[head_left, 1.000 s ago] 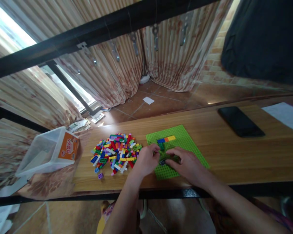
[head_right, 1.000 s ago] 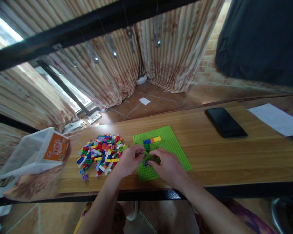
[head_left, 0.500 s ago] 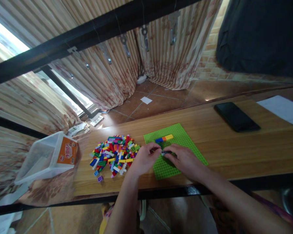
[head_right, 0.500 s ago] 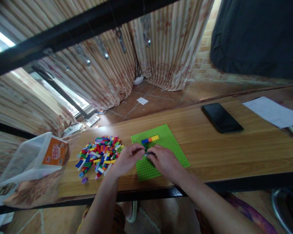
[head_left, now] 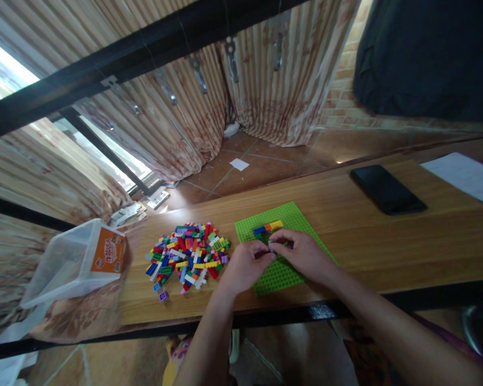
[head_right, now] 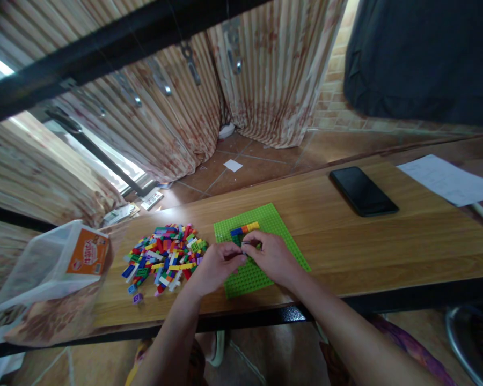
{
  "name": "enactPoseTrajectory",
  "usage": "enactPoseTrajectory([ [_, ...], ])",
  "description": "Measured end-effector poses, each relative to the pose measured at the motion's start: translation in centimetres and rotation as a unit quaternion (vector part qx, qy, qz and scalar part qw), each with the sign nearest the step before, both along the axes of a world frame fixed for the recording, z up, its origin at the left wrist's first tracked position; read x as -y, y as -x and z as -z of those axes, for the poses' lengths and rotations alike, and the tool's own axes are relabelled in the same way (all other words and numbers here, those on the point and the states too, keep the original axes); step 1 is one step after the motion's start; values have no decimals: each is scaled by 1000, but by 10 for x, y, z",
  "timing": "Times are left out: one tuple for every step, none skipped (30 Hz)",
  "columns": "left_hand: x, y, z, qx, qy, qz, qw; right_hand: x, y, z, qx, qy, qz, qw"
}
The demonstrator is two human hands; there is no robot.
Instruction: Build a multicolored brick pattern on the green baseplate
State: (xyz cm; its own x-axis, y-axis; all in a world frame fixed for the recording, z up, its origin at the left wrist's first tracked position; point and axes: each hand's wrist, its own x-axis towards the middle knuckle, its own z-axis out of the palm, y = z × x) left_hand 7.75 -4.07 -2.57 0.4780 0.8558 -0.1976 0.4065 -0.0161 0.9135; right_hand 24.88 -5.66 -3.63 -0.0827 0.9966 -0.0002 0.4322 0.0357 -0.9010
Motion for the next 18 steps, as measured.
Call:
enactPoseTrajectory([
  [1,0,0,-24,-18,6,1000,0,1,0,12,2,-8,1000],
  [1,1,-1,-48,-37,12,998,1,2,0,24,2,-14,1000],
  [2,2,-2,-74,-55,13,996,1,3,0,35,0,-17,999],
  [3,3,-3,-100,-69,12,993,1,5,1,45,-2,-17,999],
  [4,4,-4,-126,-80,8,989,1,7,1,54,-5,-16,998],
  [4,5,-5,-153,-88,1,984,1,9,1,65,-8,-15,998],
  [5,6,-6,-178,-94,-9,979,1,11,2,78,-11,-14,997],
  [5,6,-7,-199,-97,-16,975,1,13,2,91,-15,-14,996],
  [5,7,-7,-213,-100,-22,972,1,15,2,104,-18,-15,994],
  [5,8,-7,-221,-102,-26,970,1,16,2,114,-21,-15,993],
  [5,8,-7,-225,-104,-30,968,1,17,2,119,-21,-14,993],
  [5,8,-7,-224,-104,-32,968,1,17,3,120,-18,-9,993],
  [5,8,-6,-223,-105,-34,969,1,18,3,116,-14,-3,993],
  [4,7,-6,-222,-105,-35,969,0,18,4,109,-11,3,994],
  [4,7,-5,-222,-106,-36,969,0,17,4,101,-8,7,995],
  [4,7,-5,-222,-107,-36,969,0,17,4,94,-5,10,996],
  [4,7,-5,-220,-109,-34,969,0,17,5,88,-4,12,996],
  [4,7,-4,-217,-111,-32,969,-1,16,5,84,-3,12,996],
])
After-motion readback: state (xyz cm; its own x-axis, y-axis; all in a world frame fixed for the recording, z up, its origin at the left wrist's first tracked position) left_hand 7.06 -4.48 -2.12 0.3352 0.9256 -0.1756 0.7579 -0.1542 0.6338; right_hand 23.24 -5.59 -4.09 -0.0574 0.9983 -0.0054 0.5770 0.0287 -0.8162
